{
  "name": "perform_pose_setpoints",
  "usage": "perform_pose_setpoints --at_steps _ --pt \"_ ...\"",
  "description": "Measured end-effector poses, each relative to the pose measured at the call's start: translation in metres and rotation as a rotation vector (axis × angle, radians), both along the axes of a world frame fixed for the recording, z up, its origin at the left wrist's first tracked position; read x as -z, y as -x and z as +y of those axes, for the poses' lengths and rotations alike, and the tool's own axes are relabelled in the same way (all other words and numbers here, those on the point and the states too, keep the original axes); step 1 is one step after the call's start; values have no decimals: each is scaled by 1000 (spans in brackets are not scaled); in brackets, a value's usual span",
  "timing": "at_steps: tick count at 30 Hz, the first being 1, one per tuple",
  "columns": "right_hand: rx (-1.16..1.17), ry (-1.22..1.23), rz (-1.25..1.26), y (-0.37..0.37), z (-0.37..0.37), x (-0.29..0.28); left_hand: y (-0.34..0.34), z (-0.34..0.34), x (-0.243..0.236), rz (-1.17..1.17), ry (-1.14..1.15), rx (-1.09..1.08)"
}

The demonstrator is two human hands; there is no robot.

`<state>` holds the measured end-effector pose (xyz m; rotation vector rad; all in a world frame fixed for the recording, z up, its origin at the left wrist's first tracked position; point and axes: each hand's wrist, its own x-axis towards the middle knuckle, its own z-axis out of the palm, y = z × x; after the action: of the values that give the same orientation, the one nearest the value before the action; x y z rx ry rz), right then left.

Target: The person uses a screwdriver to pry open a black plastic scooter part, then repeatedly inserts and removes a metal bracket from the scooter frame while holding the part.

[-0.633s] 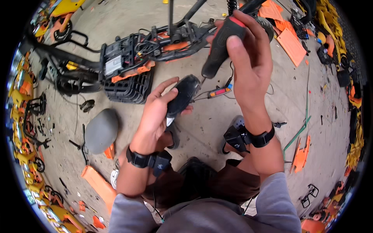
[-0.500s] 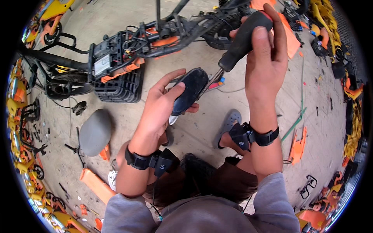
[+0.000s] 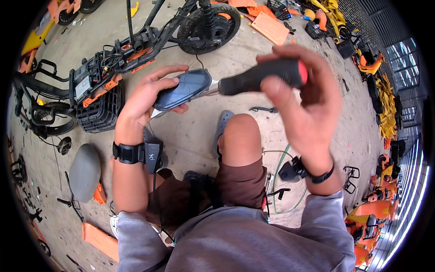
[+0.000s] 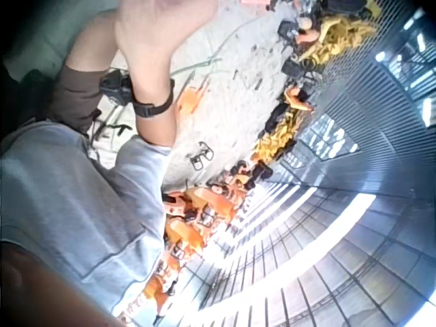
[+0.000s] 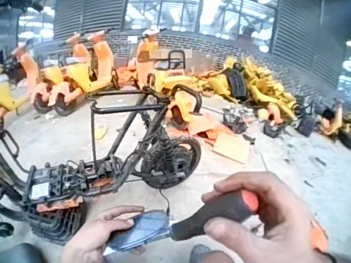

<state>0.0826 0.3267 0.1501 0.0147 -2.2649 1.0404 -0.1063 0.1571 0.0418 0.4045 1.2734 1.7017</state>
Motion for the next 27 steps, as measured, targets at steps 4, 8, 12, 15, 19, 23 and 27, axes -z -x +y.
perform_pose_setpoints --at_steps 4,8,12,15,19,23,27 --pt "73 -52 146 1 -26 7 -7 -16 -1 -24 18 54" --pt "-29 213 253 55 -20 53 -7 -32 12 -20 102 -41" --pt "-68 536 191 100 10 104 2 -39 31 -97 132 -144" --pt "-261 691 204 118 13 116 10 -38 30 -137 166 -176" --pt "-415 861 173 139 17 104 23 -22 22 -71 225 -138" --pt "-287 634 176 156 25 116 31 -11 41 -26 248 -157" --pt "-191 486 221 157 25 116 27 7 54 -90 227 -175"
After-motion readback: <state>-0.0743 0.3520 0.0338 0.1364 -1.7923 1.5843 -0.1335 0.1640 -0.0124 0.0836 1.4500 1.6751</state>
